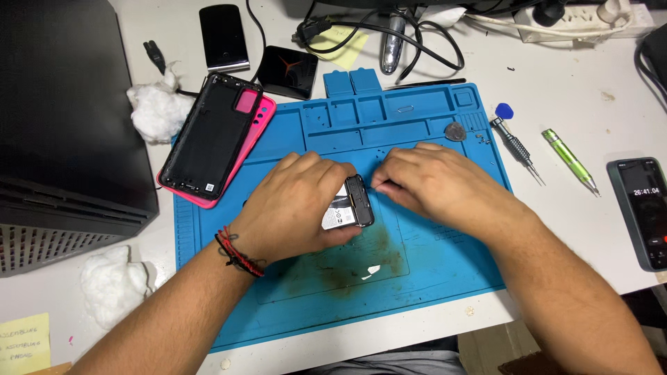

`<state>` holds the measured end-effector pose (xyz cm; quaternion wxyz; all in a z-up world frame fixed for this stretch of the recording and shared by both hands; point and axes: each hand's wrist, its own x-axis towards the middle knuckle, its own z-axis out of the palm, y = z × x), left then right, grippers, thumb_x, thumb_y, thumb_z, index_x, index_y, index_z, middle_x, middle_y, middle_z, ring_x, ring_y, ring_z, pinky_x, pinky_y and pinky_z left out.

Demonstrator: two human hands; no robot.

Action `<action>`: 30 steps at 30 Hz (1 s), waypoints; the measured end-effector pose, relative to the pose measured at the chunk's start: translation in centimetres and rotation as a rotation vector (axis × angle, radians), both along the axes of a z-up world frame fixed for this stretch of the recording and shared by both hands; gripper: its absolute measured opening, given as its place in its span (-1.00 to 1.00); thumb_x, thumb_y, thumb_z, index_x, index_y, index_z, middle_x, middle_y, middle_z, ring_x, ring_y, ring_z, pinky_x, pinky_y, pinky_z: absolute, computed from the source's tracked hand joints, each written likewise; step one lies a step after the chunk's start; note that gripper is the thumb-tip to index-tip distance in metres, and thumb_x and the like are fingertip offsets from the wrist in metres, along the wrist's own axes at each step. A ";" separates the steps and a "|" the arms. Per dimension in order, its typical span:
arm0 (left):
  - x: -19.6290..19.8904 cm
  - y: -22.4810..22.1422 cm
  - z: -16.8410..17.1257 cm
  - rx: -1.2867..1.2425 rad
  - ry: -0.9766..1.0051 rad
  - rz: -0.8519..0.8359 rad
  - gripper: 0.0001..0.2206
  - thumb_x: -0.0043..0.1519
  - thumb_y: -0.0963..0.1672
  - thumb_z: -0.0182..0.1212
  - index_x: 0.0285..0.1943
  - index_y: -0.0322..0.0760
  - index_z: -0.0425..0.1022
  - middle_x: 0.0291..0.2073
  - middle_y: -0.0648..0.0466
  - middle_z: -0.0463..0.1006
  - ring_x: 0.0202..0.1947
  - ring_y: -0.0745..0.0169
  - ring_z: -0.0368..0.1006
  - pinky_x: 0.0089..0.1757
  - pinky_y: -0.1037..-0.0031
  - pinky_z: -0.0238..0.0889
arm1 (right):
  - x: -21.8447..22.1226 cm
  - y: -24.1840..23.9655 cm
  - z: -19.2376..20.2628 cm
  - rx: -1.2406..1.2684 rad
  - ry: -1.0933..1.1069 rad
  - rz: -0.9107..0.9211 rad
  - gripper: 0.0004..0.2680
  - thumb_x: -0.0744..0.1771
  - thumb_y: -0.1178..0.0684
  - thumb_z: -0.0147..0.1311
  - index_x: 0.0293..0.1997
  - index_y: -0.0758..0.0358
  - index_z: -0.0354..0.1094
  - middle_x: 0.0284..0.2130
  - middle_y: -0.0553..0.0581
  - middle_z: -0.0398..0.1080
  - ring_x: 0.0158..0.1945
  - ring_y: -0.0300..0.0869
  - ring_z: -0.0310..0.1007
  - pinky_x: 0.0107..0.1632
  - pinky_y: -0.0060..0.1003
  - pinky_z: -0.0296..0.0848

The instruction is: The person is repairing a disassembled Samsung smartphone on a blue anti-static mat. They use a small screwdriver to remove screws and carefully peel off adhesive strips from the battery area, placing removed components on the mat.

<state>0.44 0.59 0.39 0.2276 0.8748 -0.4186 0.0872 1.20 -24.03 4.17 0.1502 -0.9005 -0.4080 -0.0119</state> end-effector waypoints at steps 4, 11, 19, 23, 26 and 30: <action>0.1 0.1 0.0 -0.002 -0.013 -0.005 -0.34 -0.01 0.04 0.55 0.19 -0.36 0.43 -0.20 -0.06 0.56 -0.15 0.00 0.47 -0.10 0.25 0.25 | 0.3 0.2 -0.9 0.006 -0.004 0.005 -0.95 0.33 0.15 0.20 -0.28 0.24 0.43 -0.40 0.12 0.49 -0.27 0.00 0.55 -0.13 -0.17 0.47; 0.1 0.1 -0.4 -0.014 -0.004 -0.005 -0.33 -0.03 0.06 0.57 0.17 -0.35 0.43 -0.20 -0.05 0.55 -0.14 0.01 0.46 -0.08 0.24 0.24 | 0.4 0.6 -1.6 -0.042 -0.062 0.037 -0.94 0.35 0.12 0.18 -0.31 0.20 0.44 -0.42 0.05 0.50 -0.29 -0.06 0.56 -0.17 -0.21 0.50; 0.1 0.1 -0.5 -0.014 0.002 -0.008 -0.33 0.00 0.08 0.55 0.18 -0.35 0.42 -0.20 -0.05 0.55 -0.12 0.02 0.46 -0.08 0.25 0.23 | -0.5 0.7 -1.8 -0.167 -0.257 0.068 -0.94 0.38 0.09 0.13 -0.26 0.14 0.45 -0.42 0.04 0.52 -0.30 -0.14 0.58 -0.21 -0.33 0.53; 0.1 0.0 -0.4 -0.007 0.016 -0.006 -0.33 0.00 0.07 0.55 0.19 -0.35 0.42 -0.20 -0.05 0.55 -0.13 0.02 0.46 -0.08 0.25 0.23 | -0.7 0.7 -2.0 -0.226 -0.324 0.082 -0.97 0.34 0.16 0.18 -0.21 0.12 0.47 -0.36 0.05 0.56 -0.19 -0.15 0.62 -0.15 -0.32 0.55; 0.2 0.0 -0.1 -0.013 0.025 -0.007 -0.34 0.01 0.07 0.55 0.19 -0.35 0.42 -0.22 -0.04 0.56 -0.15 0.02 0.47 -0.10 0.25 0.23 | -0.8 0.8 -1.7 -0.217 -0.310 0.081 -0.96 0.33 0.17 0.18 -0.21 0.13 0.48 -0.35 0.07 0.57 -0.18 -0.14 0.63 -0.14 -0.31 0.57; 0.2 0.1 -0.5 -0.021 0.014 0.003 -0.34 0.02 0.07 0.54 0.20 -0.34 0.41 -0.22 -0.04 0.55 -0.14 0.02 0.46 -0.10 0.25 0.24 | -1.0 0.9 -1.2 -0.214 -0.296 0.065 -0.95 0.32 0.17 0.19 -0.20 0.12 0.49 -0.32 0.06 0.59 -0.13 -0.12 0.63 -0.09 -0.28 0.58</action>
